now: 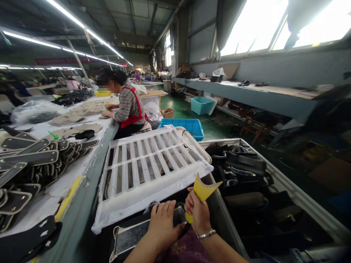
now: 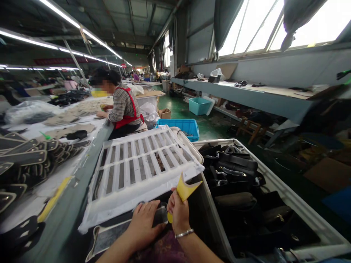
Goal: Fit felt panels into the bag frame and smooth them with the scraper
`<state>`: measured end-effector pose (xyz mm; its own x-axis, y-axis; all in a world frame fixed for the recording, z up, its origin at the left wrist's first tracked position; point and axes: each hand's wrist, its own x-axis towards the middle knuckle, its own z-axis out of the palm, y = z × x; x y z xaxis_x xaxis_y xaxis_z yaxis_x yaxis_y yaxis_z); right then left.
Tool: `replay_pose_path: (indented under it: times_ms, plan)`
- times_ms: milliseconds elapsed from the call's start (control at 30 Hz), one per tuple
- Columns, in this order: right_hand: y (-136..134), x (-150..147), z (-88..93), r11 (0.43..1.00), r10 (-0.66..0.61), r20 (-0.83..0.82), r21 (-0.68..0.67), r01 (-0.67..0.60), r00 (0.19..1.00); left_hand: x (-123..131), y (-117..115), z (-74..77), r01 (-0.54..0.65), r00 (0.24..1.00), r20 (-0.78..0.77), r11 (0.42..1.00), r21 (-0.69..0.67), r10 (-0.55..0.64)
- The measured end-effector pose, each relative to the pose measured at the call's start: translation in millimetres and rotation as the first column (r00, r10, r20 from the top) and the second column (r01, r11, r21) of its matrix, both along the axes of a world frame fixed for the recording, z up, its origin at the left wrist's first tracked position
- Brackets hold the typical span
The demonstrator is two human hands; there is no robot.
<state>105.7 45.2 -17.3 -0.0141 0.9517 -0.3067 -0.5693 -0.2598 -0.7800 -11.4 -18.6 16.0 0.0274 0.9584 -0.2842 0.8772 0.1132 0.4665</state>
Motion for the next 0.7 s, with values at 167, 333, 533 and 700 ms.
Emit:
replay_pose_path:
  times_ms: [167,333,533,700]
  plan:
    - [2.2,-12.5,-5.0,0.993,0.096,0.208,0.047,-0.108,0.973,1.2,4.8,-3.9,-0.023,1.000,-0.004,0.999,0.038,0.023]
    - [11.1,-8.0,7.0,0.975,0.221,0.145,-0.036,-0.218,0.964,0.8,5.2,-3.4,-0.029,1.000,0.002,0.999,0.029,0.029]
    - [20.4,-1.6,6.0,0.994,0.107,0.076,0.022,-0.109,0.991,-0.5,-0.1,-5.0,-0.018,1.000,0.021,0.999,0.033,0.017]
    - [16.9,-15.7,-3.6,0.989,0.116,0.200,0.070,-0.133,0.973,-2.1,1.3,-9.4,-0.026,0.999,0.040,0.998,0.053,0.024]
